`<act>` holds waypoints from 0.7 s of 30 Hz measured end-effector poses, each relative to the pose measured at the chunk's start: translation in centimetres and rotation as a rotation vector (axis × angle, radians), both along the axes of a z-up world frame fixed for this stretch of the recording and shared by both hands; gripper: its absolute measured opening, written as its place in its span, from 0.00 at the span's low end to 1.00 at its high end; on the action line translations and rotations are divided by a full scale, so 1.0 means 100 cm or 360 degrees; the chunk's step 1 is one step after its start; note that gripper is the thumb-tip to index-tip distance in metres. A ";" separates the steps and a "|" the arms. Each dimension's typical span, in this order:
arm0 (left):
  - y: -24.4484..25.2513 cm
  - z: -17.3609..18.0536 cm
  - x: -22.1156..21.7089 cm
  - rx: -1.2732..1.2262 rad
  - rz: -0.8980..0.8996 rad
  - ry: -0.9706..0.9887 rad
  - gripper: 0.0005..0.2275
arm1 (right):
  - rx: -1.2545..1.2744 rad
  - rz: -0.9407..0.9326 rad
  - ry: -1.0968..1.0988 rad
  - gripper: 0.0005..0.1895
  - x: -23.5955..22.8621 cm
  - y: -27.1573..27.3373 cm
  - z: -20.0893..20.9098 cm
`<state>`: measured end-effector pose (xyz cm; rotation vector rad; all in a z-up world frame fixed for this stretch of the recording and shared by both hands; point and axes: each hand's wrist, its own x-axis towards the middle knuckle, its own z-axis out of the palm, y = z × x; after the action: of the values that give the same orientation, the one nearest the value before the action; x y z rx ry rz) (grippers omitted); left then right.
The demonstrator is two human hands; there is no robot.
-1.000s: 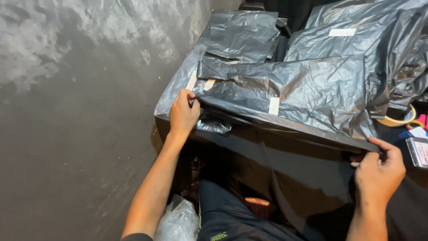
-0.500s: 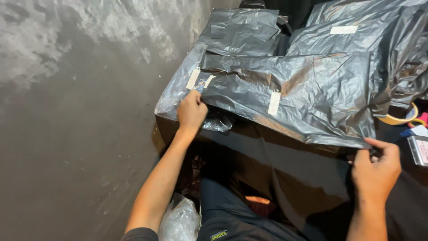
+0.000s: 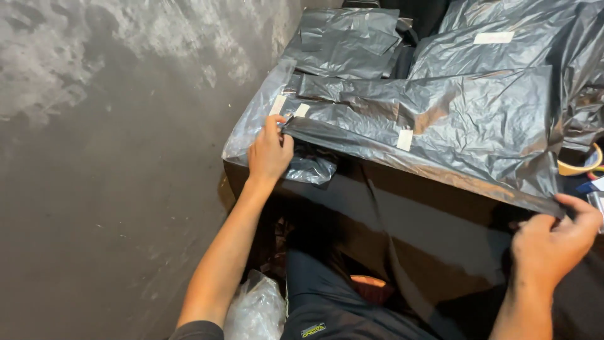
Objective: Packing garments into plastic shipping bags and organizing them for shipment
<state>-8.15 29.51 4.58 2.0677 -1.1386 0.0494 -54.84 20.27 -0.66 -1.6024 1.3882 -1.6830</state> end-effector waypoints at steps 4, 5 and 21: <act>0.003 -0.005 0.000 -0.0088 -0.0055 -0.0066 0.13 | 0.0098 0.0001 0.0009 0.23 -0.004 0.001 -0.004; -0.002 -0.004 0.001 -0.0096 -0.0069 -0.0076 0.13 | 0.0090 -0.0012 -0.0002 0.23 0.002 0.003 0.004; -0.001 0.027 0.023 -0.0853 -0.0170 0.1725 0.19 | 0.0608 0.0395 0.0542 0.20 0.009 0.039 0.060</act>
<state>-5.87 29.42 7.23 1.2196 -0.4563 -0.6642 -53.95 24.21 5.37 -1.7932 1.4835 -0.9655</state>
